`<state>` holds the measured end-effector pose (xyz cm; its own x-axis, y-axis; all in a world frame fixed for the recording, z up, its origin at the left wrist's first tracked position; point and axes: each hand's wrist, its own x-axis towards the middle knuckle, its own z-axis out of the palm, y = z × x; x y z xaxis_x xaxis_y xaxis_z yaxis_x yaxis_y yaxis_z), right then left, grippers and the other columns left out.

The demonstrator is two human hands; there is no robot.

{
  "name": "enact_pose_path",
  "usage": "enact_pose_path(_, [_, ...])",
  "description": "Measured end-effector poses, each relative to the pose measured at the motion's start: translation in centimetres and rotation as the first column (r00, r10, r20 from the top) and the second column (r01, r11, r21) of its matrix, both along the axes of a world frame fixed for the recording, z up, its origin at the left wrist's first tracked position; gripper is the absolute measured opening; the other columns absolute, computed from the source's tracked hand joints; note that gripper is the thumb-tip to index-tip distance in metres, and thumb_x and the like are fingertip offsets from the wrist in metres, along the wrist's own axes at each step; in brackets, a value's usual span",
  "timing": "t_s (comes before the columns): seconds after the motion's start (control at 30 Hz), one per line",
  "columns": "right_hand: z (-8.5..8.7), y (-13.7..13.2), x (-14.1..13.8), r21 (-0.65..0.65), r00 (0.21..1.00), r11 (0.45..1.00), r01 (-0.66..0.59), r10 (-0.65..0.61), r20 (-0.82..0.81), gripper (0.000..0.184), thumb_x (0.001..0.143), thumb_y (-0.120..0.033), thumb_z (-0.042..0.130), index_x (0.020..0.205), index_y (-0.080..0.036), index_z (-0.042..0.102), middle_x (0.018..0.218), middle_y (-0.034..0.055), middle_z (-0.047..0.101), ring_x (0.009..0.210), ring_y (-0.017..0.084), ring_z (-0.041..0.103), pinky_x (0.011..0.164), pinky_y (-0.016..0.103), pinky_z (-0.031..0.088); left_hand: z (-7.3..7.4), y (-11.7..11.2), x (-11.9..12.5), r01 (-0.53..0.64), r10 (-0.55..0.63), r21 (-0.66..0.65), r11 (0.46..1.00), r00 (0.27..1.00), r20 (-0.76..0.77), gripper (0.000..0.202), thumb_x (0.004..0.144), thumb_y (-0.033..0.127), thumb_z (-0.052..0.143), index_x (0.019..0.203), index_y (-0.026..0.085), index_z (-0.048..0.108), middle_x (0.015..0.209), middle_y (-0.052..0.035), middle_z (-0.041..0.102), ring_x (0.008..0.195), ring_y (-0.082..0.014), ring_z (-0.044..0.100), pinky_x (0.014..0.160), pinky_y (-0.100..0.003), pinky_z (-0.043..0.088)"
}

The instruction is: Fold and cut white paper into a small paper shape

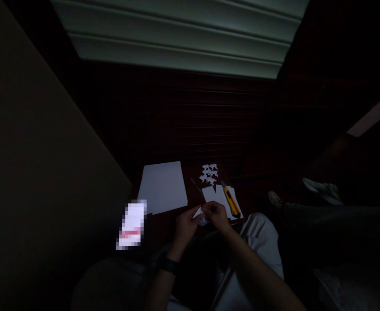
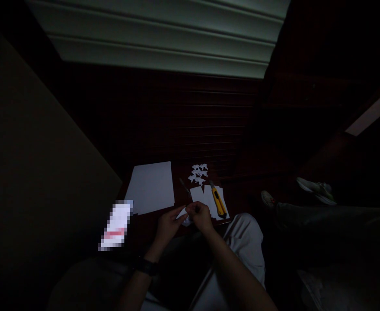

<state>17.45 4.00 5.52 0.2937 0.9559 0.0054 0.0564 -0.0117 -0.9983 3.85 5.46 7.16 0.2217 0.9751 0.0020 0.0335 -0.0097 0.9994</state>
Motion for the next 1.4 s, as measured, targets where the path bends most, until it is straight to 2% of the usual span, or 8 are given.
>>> enact_pose_path(0.17, [-0.4,-0.2,0.1,0.012,1.0,1.0,-0.023,0.023,0.006,0.018,0.069,-0.031,0.061,0.077,-0.015,0.064,0.065,0.0021,0.061,0.055,0.012,0.052,0.05,0.022,0.04,0.0,0.1,-0.4,0.024,-0.022,0.035,0.999,0.997,-0.078,0.031,0.064,0.024,0.068,0.095,0.023,0.068,0.097,-0.0071,0.068,0.089,-0.0263,0.063,0.079,-0.035,0.047])
enact_pose_path(0.47, [-0.5,-0.5,0.1,-0.014,0.996,0.997,-0.078,0.077,-0.045,0.023,0.068,-0.033,0.063,0.081,-0.015,0.064,0.065,0.002,0.062,0.054,0.012,0.053,0.05,0.023,0.041,0.2,0.1,-1.0,0.034,-0.034,-0.039,0.999,0.999,0.0,0.031,0.061,0.024,0.07,0.092,0.019,0.069,0.096,-0.0078,0.068,0.088,-0.0259,0.063,0.079,-0.034,0.048])
enact_pose_path(0.83, [-0.4,-0.3,-0.1,0.011,0.994,0.995,-0.094,0.095,-0.053,0.02,0.066,-0.028,0.064,0.082,-0.016,0.062,0.066,0.0012,0.063,0.057,0.013,0.055,0.054,0.023,0.042,-1.6,0.9,-1.4,0.061,-0.053,0.071,0.996,0.993,-0.11,0.031,0.074,0.034,0.059,0.098,0.015,0.065,0.096,-0.0088,0.068,0.086,-0.0208,0.063,0.077,-0.031,0.048])
enact_pose_path(0.97, [0.0,-0.4,0.0,0.035,0.993,0.993,-0.111,0.112,-0.026,0.018,0.067,-0.027,0.063,0.081,-0.016,0.06,0.065,0.0003,0.061,0.057,0.012,0.054,0.054,0.022,0.042,-1.2,1.0,-1.3,0.048,-0.015,0.132,0.99,0.971,-0.24,0.032,0.076,0.038,0.054,0.098,0.016,0.063,0.08,-0.0057,0.068,0.071,-0.0179,0.063,0.062,-0.026,0.047])
enact_pose_path(1.03, [0.1,-0.5,0.0,0.036,0.992,0.991,-0.128,0.129,-0.009,0.018,0.067,-0.028,0.063,0.081,-0.016,0.06,0.065,-0.0002,0.06,0.057,0.011,0.053,0.053,0.022,0.041,-0.8,1.1,-1.3,0.077,-0.022,0.168,0.983,0.951,-0.31,0.029,0.078,0.039,0.05,0.09,0.016,0.063,0.074,-0.0039,0.066,0.066,-0.0162,0.061,0.058,-0.025,0.044])
enact_pose_path(1.13, [0.2,-0.5,0.2,0.016,0.983,0.983,-0.18,0.181,-0.033,0.019,0.068,-0.028,0.063,0.083,-0.016,0.059,0.062,-0.0014,0.058,0.054,0.01,0.051,0.051,0.021,0.04,-0.3,1.1,-1.4,0.16,-0.075,0.208,0.965,0.927,-0.368,0.027,0.082,0.039,0.044,0.078,0.016,0.06,0.071,-0.0022,0.063,0.064,-0.0142,0.057,0.058,-0.023,0.041])
enact_pose_path(1.3, [0.6,-0.4,0.5,0.007,0.96,0.961,-0.278,0.278,-0.04,0.023,0.065,-0.028,0.067,0.083,-0.016,0.059,0.061,-0.0017,0.059,0.053,0.01,0.05,0.051,0.021,0.039,0.5,1.1,-1.9,0.294,-0.172,0.228,0.928,0.883,-0.437,0.026,0.083,0.037,0.042,0.073,0.018,0.055,0.066,0.0007,0.058,0.061,-0.0123,0.052,0.054,-0.021,0.035])
enact_pose_path(1.4, [1.0,-0.3,0.6,-0.001,0.964,0.967,-0.254,0.253,-0.075,0.025,0.066,-0.035,0.066,0.082,-0.016,0.06,0.062,0.0,0.06,0.055,0.012,0.053,0.053,0.023,0.041,0.4,1.4,-2.1,0.268,-0.134,0.248,0.931,0.881,-0.453,0.027,0.083,0.037,0.041,0.068,0.018,0.052,0.063,0.0016,0.055,0.059,-0.0121,0.049,0.053,-0.021,0.033])
